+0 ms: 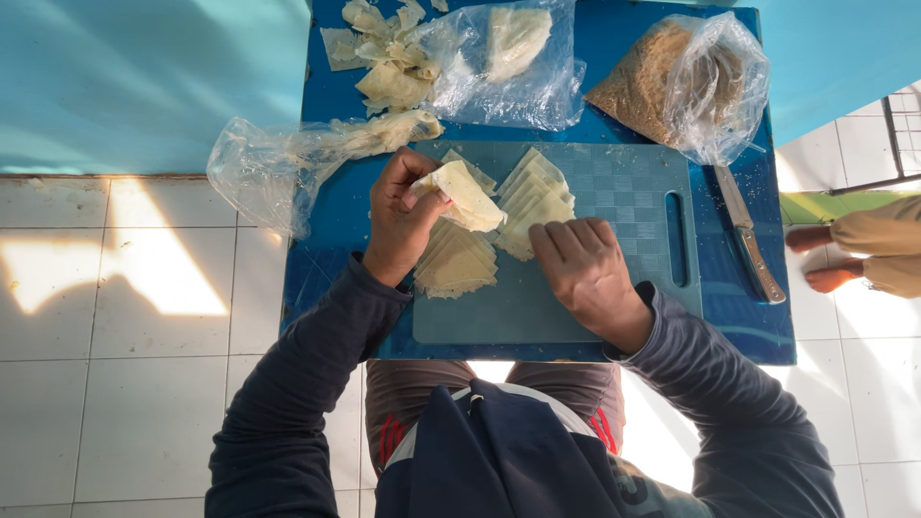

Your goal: The person sits at a low table and folds thin square dough wrappers by hand, one at a time, pressing each fold closed and placing the folded piece in rows on a cutting board. They take new wrappers from a plastic bag and build up a growing stack of folded pieces.

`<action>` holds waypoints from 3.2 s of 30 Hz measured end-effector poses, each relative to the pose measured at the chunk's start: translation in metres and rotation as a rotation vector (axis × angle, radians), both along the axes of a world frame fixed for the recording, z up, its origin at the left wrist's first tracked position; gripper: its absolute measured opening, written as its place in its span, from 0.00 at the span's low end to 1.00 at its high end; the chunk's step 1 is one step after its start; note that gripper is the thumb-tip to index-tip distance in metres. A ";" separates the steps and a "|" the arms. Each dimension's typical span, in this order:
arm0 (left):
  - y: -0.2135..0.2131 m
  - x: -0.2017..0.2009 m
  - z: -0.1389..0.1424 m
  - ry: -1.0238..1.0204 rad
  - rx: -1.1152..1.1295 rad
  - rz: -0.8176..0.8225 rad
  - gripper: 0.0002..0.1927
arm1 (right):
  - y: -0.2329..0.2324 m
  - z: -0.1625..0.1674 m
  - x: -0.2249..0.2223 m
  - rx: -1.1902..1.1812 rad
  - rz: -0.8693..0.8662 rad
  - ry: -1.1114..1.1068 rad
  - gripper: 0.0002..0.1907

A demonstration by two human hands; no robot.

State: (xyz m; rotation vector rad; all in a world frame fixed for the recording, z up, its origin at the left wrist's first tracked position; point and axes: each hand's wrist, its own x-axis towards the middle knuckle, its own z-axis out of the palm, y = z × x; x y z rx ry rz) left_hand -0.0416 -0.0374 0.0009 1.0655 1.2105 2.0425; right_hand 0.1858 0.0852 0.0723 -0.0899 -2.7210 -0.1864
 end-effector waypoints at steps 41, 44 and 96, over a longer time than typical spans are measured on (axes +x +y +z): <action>-0.003 0.033 0.027 0.545 -0.073 -0.136 0.10 | -0.010 -0.018 -0.004 -0.936 0.097 0.269 0.14; -0.005 0.031 0.025 0.515 -0.068 -0.171 0.10 | -0.004 -0.029 -0.001 -1.180 0.032 0.217 0.08; 0.001 0.007 0.005 0.085 -0.098 -0.112 0.07 | -0.004 0.004 0.005 -0.092 0.191 -0.008 0.18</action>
